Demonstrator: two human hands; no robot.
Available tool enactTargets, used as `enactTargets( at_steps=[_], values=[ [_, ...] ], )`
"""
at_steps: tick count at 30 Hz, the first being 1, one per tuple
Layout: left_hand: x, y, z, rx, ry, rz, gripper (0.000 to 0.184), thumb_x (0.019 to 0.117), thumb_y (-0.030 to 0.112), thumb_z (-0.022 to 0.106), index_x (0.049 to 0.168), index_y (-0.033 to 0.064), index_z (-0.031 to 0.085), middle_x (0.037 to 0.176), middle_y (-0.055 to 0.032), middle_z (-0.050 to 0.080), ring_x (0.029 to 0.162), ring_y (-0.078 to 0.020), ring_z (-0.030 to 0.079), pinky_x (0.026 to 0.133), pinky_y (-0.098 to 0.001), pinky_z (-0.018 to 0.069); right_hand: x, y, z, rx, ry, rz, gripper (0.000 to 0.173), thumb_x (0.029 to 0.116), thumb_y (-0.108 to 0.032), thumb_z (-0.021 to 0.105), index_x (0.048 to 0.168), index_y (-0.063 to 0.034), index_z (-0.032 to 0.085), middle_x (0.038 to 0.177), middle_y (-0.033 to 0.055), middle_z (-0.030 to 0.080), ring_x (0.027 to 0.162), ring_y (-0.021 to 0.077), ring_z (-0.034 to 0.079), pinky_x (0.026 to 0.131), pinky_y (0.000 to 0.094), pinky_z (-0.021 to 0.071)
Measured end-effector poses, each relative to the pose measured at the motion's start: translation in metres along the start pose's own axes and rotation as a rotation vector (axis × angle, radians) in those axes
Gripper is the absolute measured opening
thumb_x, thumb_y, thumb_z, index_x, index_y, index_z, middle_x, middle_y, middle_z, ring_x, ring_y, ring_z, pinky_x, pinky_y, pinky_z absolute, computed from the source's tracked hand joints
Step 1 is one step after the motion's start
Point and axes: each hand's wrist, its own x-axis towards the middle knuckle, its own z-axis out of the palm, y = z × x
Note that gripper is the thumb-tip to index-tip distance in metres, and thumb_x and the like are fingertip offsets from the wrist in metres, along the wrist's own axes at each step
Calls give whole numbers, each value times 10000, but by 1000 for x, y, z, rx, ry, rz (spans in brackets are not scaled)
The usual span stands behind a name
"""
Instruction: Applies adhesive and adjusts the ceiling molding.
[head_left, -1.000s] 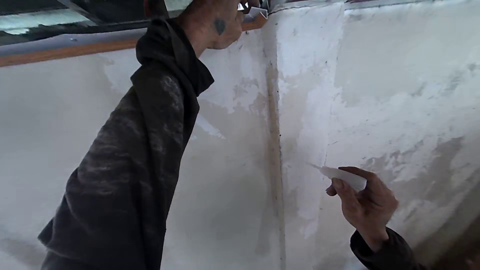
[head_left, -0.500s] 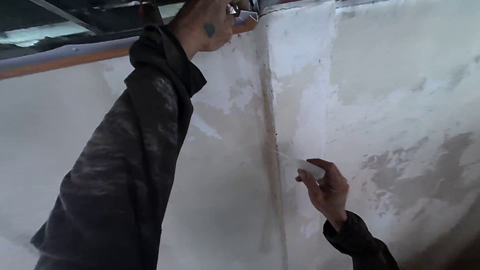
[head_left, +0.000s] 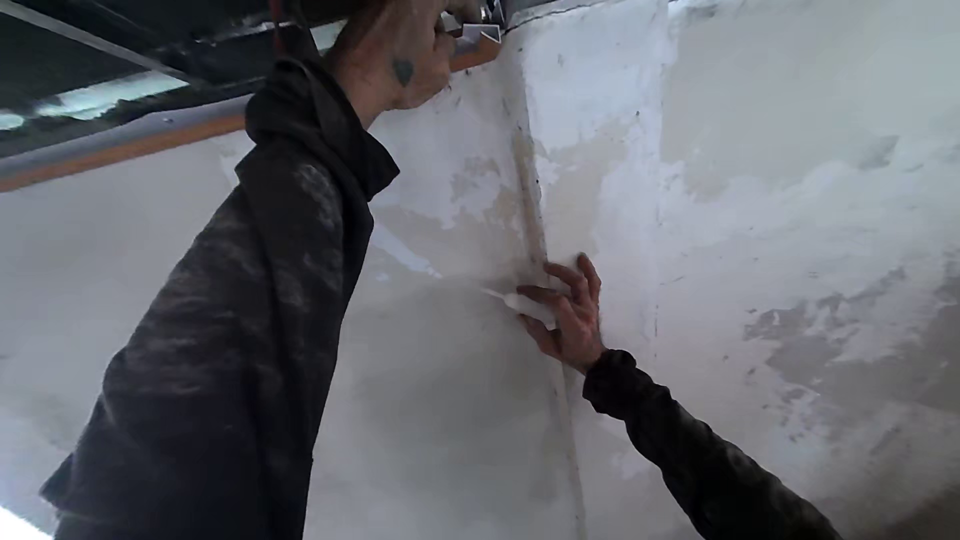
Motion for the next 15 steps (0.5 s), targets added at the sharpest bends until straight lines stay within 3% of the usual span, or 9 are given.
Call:
enactTargets(
  at_steps=[4,9,15],
  values=[
    [-3,3,-1,18,1,12,377,1061,109,421,1386,98,612,1267,-188,659,1150,-314,637,1015,-497,466,-3,2,9,-33,30,26,287,989,-386,648,1152,-155,700,1166,4,750,1382,255,523,1264,581,111],
    [1,-3,5,74,63,14,294,1052,141,468,1253,37,656,1096,-209,682,1032,-338,661,930,-537,492,-7,4,10,-80,21,-9,298,987,-396,652,1141,-147,702,1147,14,762,1373,262,543,1265,579,132],
    [1,-4,6,115,89,17,272,1044,155,485,1099,-40,668,1004,-235,677,951,-361,663,869,-555,499,-9,4,11,-87,36,-11,284,976,-374,672,1130,-136,696,1160,26,756,1382,254,535,1273,553,146]
  ],
)
